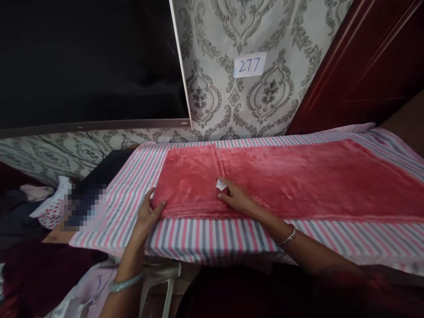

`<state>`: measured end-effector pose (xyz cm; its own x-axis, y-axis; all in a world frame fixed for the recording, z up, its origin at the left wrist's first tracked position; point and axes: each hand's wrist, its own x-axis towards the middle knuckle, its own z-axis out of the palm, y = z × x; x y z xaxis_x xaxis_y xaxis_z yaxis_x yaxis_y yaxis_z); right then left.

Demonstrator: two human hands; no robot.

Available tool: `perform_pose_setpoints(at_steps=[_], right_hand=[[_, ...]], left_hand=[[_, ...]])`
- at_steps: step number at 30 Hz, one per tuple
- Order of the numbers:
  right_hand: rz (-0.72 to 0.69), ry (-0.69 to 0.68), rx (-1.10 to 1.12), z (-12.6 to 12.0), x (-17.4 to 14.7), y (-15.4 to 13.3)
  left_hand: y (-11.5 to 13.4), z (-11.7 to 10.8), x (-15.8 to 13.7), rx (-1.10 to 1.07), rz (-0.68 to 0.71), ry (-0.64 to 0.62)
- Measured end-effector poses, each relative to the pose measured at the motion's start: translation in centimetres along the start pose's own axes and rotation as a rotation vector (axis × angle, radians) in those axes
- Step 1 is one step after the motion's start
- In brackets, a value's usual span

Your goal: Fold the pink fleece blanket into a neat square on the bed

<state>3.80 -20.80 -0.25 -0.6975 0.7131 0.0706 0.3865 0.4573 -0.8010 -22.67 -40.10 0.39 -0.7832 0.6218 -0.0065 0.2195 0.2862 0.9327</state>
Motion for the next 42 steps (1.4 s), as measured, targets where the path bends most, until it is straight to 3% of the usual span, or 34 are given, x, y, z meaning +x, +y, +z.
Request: perform_pose_setpoints(at_steps=[3,5,10,17,22,28,31,35,39,42], right_hand=[[-0.078,0.077,0.188,0.9,-0.2,0.1],[-0.1,0.095,0.198,1.5,-0.4,0.4],[-0.073,0.026,0.096,2.7,-1.0,1.1],[-0.209,0.097,0.208,3.5,-1.3,2.0],[-0.247,0.084,0.299,3.7,-1.3,2.1],[-0.2,0.081,0.212,3.8,-1.3,2.0],[-0.216,0.049,0.24,3.6,-1.5,1.9],[-0.233,-0.01,0.278,3.2,-1.8,1.8],[-0.24,-0.029,0.288,3.0,-1.8,1.7],[-0.219,-0.032,0.283,2.9,-1.7,1.5]], left_hand=[[0.0,-0.1,-0.2,-0.203,-0.028,-0.04],[-0.2,-0.4,-0.4,-0.244,-0.041,-0.041],[-0.9,-1.0,-0.5,-0.174,-0.026,-0.002],[-1.5,-0.9,-0.2,-0.062,0.039,0.069],[-0.8,-1.0,-0.6,0.13,0.108,0.118],[1.3,-1.4,1.5,0.639,0.291,0.228],[4.7,1.4,4.2,0.686,0.457,0.071],[10.7,8.6,8.6,0.715,0.583,-0.29],[14.7,15.6,12.9,0.734,0.618,-0.382],[15.2,19.1,14.9,0.761,0.625,-0.461]])
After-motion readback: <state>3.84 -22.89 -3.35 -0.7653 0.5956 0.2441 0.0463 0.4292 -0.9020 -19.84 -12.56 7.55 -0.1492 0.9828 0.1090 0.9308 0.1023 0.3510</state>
